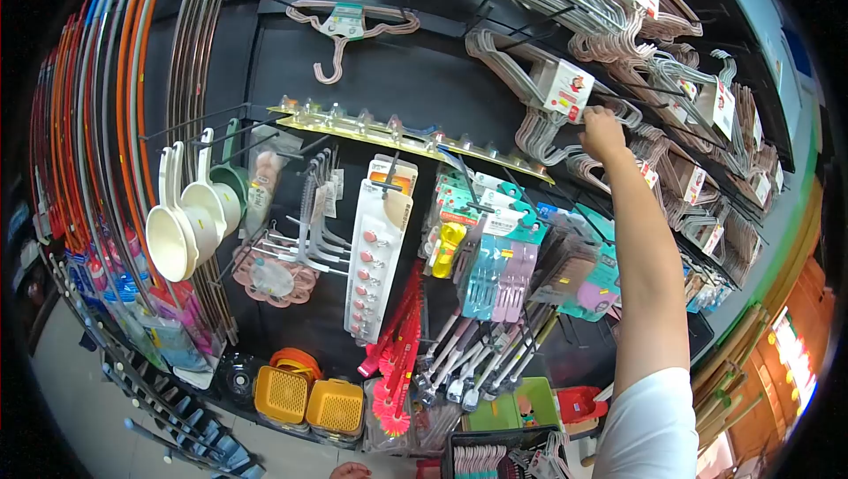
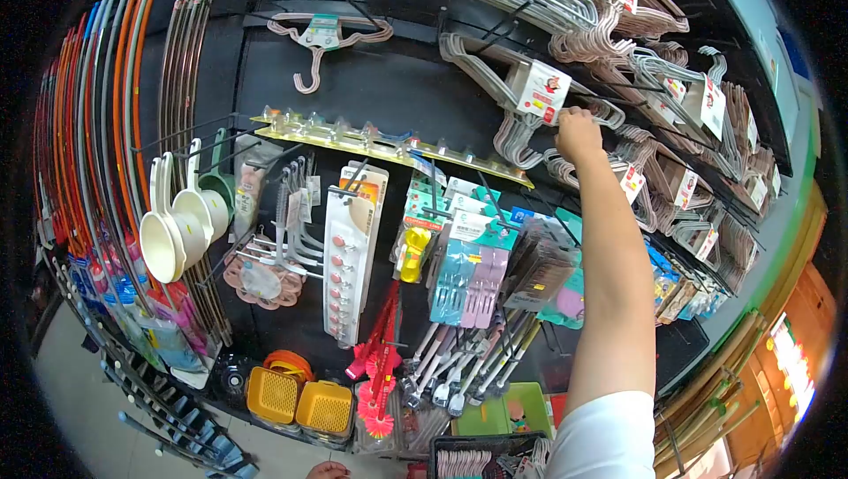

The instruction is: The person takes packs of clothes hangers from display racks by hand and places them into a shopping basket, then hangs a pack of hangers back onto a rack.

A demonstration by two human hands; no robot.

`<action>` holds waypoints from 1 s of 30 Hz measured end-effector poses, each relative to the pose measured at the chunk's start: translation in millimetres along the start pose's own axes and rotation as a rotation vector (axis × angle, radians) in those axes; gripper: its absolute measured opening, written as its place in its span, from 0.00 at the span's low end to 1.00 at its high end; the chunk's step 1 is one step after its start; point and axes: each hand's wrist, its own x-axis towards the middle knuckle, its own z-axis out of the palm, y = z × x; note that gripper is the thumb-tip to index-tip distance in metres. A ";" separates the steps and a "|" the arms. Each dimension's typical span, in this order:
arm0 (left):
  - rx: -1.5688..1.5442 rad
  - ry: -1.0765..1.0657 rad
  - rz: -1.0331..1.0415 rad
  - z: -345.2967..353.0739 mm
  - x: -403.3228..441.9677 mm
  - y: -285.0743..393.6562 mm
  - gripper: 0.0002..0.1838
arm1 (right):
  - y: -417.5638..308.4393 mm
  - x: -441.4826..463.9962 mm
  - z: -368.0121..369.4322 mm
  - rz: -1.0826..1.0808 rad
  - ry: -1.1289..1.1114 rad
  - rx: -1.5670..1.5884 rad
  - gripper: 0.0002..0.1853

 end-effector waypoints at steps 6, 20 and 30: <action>0.007 -0.041 -0.014 -9.5 22.4 -9.5 0.13 | 16.5 -27.1 -17.6 -0.050 0.231 -0.040 0.23; 0.131 -0.246 0.057 18.1 32.8 2.5 0.16 | 39.7 -94.7 -153.1 -0.293 0.373 0.070 0.13; 0.224 -0.646 0.351 135.1 -8.9 172.7 0.16 | 10.2 -163.2 -240.1 -0.282 0.435 0.097 0.12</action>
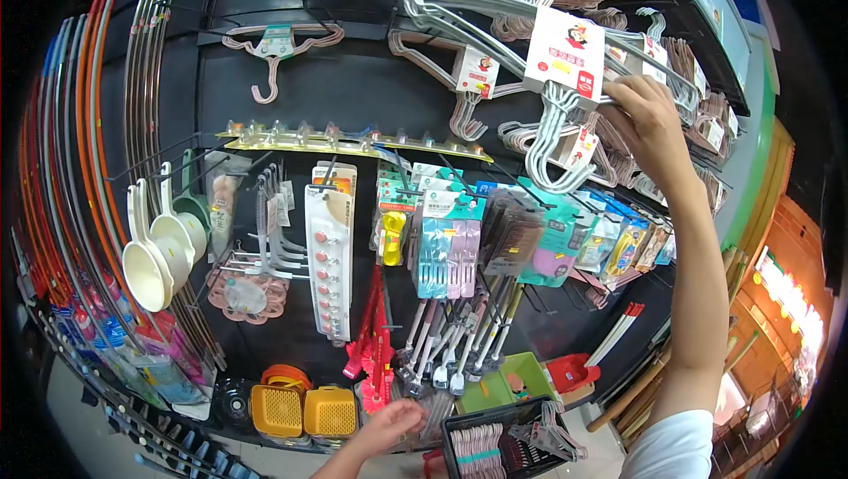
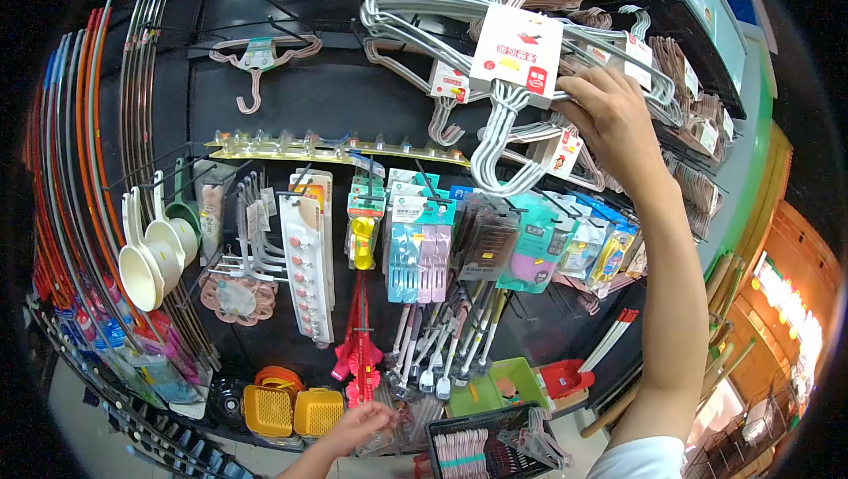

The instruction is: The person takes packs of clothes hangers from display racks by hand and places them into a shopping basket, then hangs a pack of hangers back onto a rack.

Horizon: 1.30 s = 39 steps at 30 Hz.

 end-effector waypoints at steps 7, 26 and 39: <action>-0.070 -0.183 0.507 44.6 25.5 119.2 0.29 | -53.0 -57.9 -22.3 0.075 -0.036 0.266 0.13; -0.533 0.090 0.595 144.3 22.5 30.6 0.40 | -190.3 -330.6 -32.8 0.324 -0.411 1.129 0.17; -0.650 0.599 0.054 173.0 -24.8 -62.3 0.29 | -243.4 -447.7 -29.4 1.204 -0.865 1.807 0.18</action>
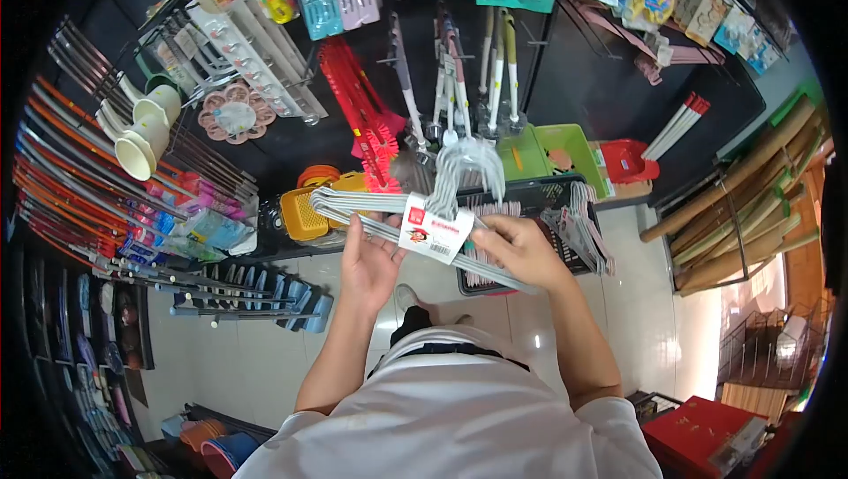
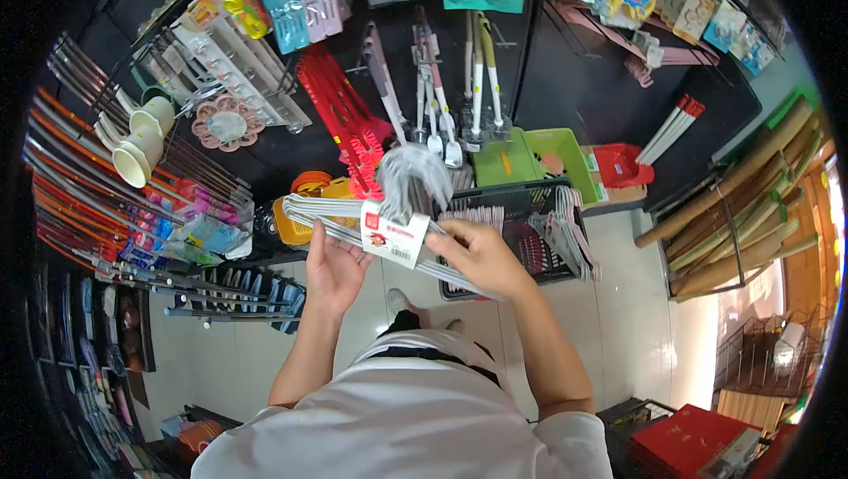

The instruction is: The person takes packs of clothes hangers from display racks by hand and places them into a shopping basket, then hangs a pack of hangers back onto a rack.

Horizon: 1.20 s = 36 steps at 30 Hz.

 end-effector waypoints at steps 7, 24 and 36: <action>0.114 0.044 -0.026 -16.8 -5.5 -18.2 0.16 | 61.5 0.9 5.9 0.243 0.033 0.364 0.24; 0.278 0.161 -0.309 -39.3 17.1 -48.8 0.31 | 92.3 -46.7 21.0 -0.148 0.180 -0.125 0.22; 0.249 0.179 -0.522 -69.8 60.6 -103.8 0.28 | 141.7 -122.4 6.5 0.281 0.107 -0.363 0.28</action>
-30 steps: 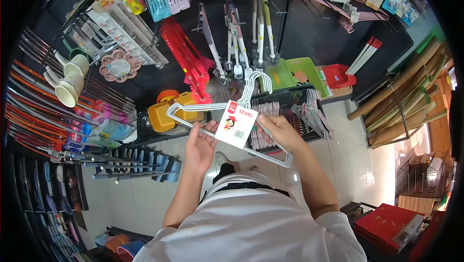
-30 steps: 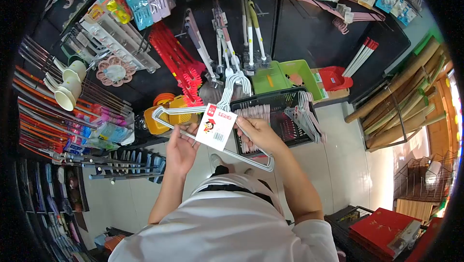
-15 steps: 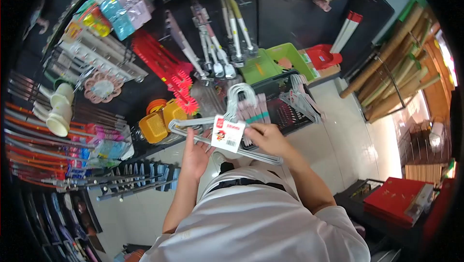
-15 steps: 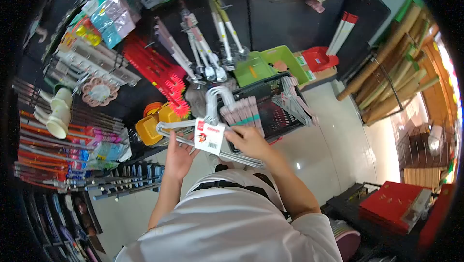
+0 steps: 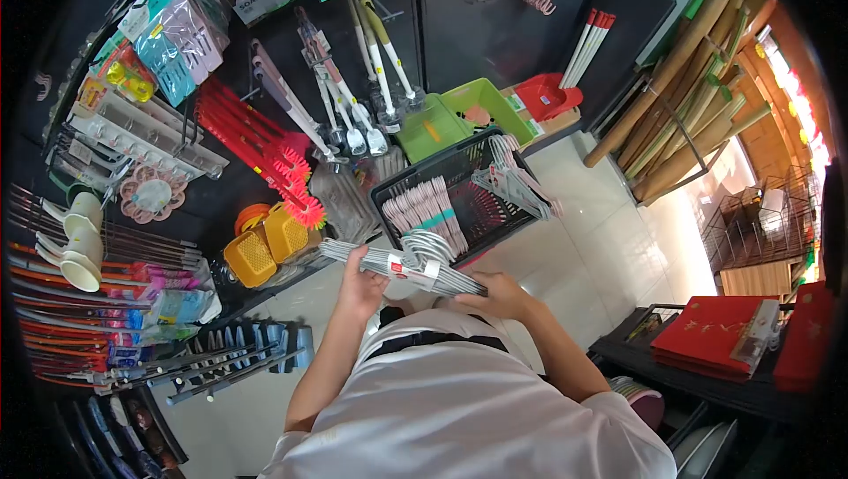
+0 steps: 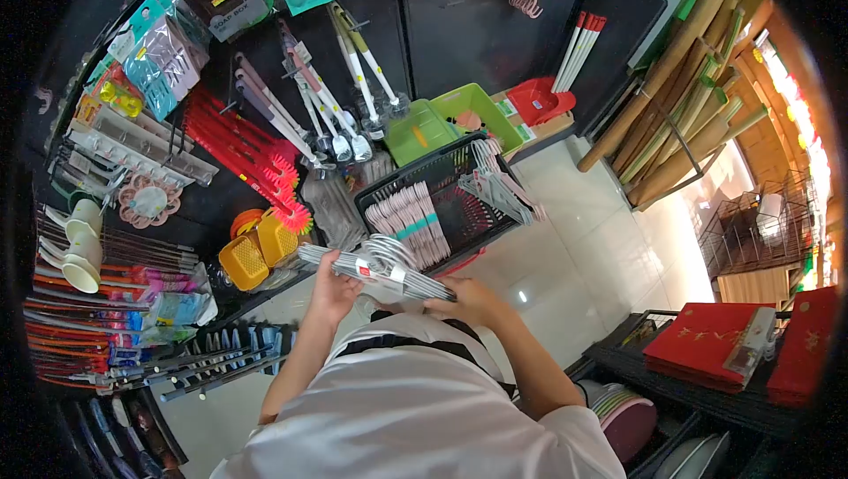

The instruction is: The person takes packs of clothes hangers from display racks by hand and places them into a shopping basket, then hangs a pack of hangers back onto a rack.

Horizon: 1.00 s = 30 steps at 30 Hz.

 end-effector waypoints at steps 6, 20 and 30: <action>0.150 -0.092 -0.103 31.3 5.9 -19.7 0.27 | 33.7 -32.9 14.8 0.106 0.203 0.117 0.20; 0.373 -0.164 -0.116 43.8 30.7 -37.7 0.36 | 76.9 -54.6 -9.6 0.179 0.555 0.178 0.15; 0.415 -0.158 -0.107 -19.9 -0.6 -30.1 0.30 | 130.3 22.5 -48.6 0.226 0.703 -0.259 0.19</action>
